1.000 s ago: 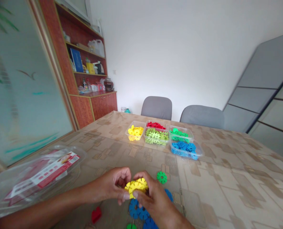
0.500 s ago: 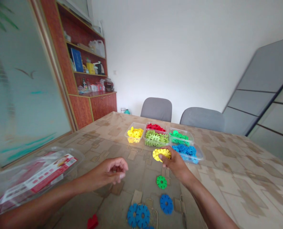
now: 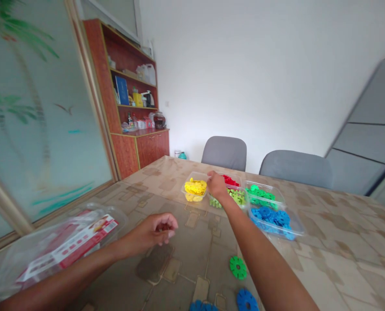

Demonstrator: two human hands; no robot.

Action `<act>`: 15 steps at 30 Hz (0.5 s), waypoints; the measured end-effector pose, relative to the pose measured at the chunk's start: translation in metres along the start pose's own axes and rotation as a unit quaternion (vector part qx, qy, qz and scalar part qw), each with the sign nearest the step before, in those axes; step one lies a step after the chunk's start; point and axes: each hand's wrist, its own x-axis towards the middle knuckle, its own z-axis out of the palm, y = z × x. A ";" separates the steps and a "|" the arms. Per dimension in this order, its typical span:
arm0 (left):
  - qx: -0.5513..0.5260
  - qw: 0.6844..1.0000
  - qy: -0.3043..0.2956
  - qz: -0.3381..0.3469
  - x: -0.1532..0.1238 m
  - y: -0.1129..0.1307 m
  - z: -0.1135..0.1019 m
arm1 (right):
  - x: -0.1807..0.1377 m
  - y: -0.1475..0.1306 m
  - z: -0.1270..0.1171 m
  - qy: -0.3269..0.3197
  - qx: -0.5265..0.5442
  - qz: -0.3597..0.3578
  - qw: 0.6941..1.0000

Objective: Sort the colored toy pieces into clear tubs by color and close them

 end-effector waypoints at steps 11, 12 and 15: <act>0.212 0.971 -0.094 0.060 -0.021 0.034 -0.002 | -0.143 0.020 -0.067 -0.171 0.001 0.018 0.985; 0.231 0.967 -0.096 0.055 -0.023 0.038 -0.003 | -0.161 0.026 -0.074 -0.184 -0.029 0.018 0.982; 0.287 0.953 -0.083 0.045 -0.028 0.046 -0.005 | -0.206 0.043 -0.087 -0.221 -0.095 0.042 0.970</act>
